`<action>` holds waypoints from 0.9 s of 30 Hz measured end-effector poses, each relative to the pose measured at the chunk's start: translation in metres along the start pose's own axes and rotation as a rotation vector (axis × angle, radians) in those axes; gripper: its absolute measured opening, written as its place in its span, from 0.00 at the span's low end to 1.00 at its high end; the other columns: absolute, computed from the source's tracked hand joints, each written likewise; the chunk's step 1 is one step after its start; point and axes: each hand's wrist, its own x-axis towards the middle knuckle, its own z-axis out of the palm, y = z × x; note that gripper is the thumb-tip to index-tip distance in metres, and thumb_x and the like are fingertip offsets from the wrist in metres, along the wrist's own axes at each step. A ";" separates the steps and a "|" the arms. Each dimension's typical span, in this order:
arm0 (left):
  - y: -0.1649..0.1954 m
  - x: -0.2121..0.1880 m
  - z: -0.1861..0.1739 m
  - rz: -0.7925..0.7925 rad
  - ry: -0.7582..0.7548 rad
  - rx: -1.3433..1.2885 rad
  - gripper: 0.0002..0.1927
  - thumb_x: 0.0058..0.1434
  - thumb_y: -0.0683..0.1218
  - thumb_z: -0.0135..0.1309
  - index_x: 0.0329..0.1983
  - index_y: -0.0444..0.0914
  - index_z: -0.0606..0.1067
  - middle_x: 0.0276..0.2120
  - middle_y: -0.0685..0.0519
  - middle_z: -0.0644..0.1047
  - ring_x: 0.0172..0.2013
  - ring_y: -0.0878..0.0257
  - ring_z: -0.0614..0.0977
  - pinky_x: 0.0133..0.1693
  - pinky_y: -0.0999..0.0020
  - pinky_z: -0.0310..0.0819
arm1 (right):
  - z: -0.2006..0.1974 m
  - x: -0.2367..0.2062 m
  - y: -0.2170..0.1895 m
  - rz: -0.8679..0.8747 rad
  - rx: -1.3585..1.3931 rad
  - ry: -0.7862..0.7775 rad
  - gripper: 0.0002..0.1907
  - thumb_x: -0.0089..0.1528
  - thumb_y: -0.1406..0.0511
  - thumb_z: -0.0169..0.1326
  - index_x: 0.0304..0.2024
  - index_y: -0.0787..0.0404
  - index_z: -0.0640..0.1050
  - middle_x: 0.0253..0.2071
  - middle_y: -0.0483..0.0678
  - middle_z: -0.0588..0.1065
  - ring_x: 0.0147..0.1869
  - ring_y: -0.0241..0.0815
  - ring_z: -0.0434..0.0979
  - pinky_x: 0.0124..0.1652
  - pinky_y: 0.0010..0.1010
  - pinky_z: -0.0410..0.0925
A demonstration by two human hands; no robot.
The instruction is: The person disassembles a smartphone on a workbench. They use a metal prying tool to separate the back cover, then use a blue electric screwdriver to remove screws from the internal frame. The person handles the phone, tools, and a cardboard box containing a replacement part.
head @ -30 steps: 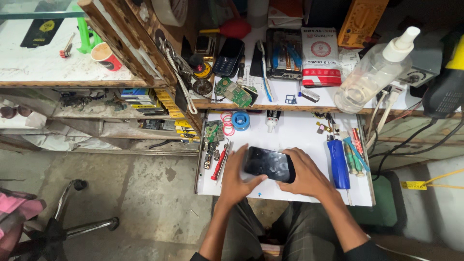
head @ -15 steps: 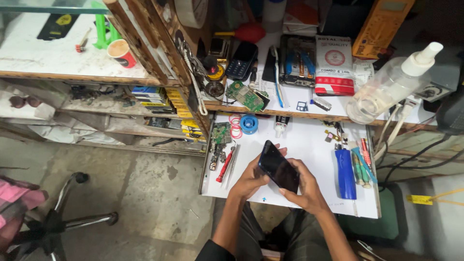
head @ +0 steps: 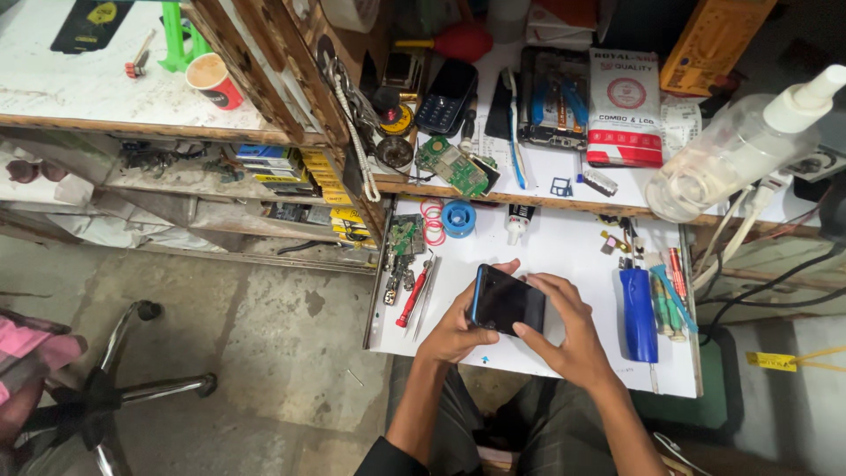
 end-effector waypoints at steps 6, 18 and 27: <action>-0.008 -0.004 0.000 -0.004 -0.001 0.031 0.56 0.50 0.41 0.72 0.78 0.37 0.52 0.77 0.50 0.58 0.75 0.57 0.63 0.74 0.56 0.56 | 0.012 0.009 -0.021 0.189 0.064 -0.018 0.34 0.53 0.59 0.67 0.61 0.57 0.75 0.62 0.48 0.71 0.55 0.49 0.75 0.49 0.39 0.69; -0.016 -0.010 -0.010 -0.012 0.005 -0.244 0.54 0.61 0.42 0.65 0.82 0.42 0.45 0.70 0.49 0.67 0.69 0.58 0.72 0.68 0.58 0.69 | -0.007 0.018 -0.034 -0.032 -0.212 -0.096 0.44 0.44 0.56 0.73 0.62 0.58 0.73 0.65 0.50 0.69 0.63 0.51 0.72 0.59 0.42 0.63; -0.040 0.004 -0.026 0.007 0.233 -0.251 0.17 0.78 0.50 0.43 0.61 0.34 0.68 0.50 0.46 0.79 0.46 0.55 0.83 0.44 0.55 0.78 | 0.021 -0.003 0.010 0.220 0.081 0.225 0.34 0.55 0.61 0.67 0.62 0.63 0.73 0.43 0.51 0.76 0.39 0.37 0.78 0.36 0.25 0.72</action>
